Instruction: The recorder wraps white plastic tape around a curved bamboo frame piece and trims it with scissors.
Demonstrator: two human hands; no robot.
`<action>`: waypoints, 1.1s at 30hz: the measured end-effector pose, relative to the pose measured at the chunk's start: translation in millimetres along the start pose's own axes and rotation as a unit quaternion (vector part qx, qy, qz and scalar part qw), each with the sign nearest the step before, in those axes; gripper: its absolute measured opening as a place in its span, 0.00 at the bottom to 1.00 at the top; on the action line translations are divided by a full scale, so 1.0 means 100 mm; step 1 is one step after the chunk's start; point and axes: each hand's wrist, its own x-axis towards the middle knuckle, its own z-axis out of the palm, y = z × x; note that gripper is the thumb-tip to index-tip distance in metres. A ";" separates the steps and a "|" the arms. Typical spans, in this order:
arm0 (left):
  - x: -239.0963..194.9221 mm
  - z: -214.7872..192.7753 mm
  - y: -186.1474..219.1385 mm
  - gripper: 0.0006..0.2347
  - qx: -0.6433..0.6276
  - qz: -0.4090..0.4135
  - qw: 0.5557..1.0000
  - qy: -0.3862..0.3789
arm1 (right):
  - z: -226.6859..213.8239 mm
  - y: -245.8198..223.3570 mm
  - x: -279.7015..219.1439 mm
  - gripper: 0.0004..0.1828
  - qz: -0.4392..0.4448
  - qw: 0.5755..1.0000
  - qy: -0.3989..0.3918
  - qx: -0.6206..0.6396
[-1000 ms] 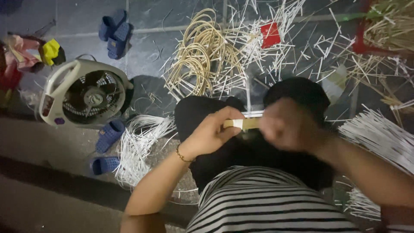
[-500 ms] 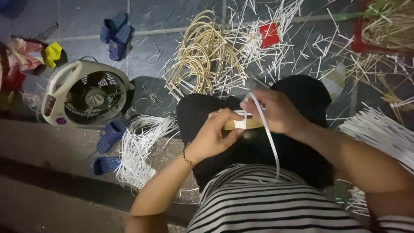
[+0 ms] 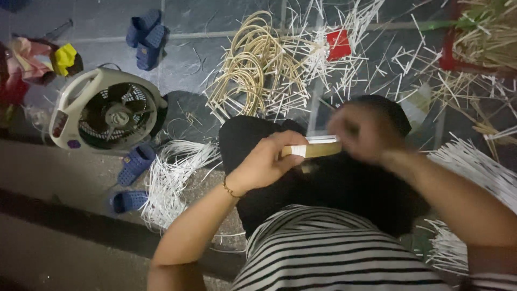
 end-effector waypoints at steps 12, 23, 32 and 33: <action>-0.02 0.07 -0.15 0.10 -0.049 0.007 0.999 0.016 | 0.09 -0.50 -0.09 0.10 -0.380 0.923 -0.008 -0.063; -0.37 0.35 -0.52 0.17 -0.050 0.024 0.974 0.220 | 0.41 -0.43 0.96 0.14 0.054 0.955 -0.257 0.138; -0.32 0.19 -0.30 0.16 0.090 0.098 0.971 0.201 | 0.45 -0.43 0.95 0.16 0.138 0.953 -0.243 0.115; -0.32 0.19 -0.30 0.15 0.089 0.095 0.972 0.195 | 0.49 -0.40 0.94 0.16 0.126 0.956 -0.241 0.111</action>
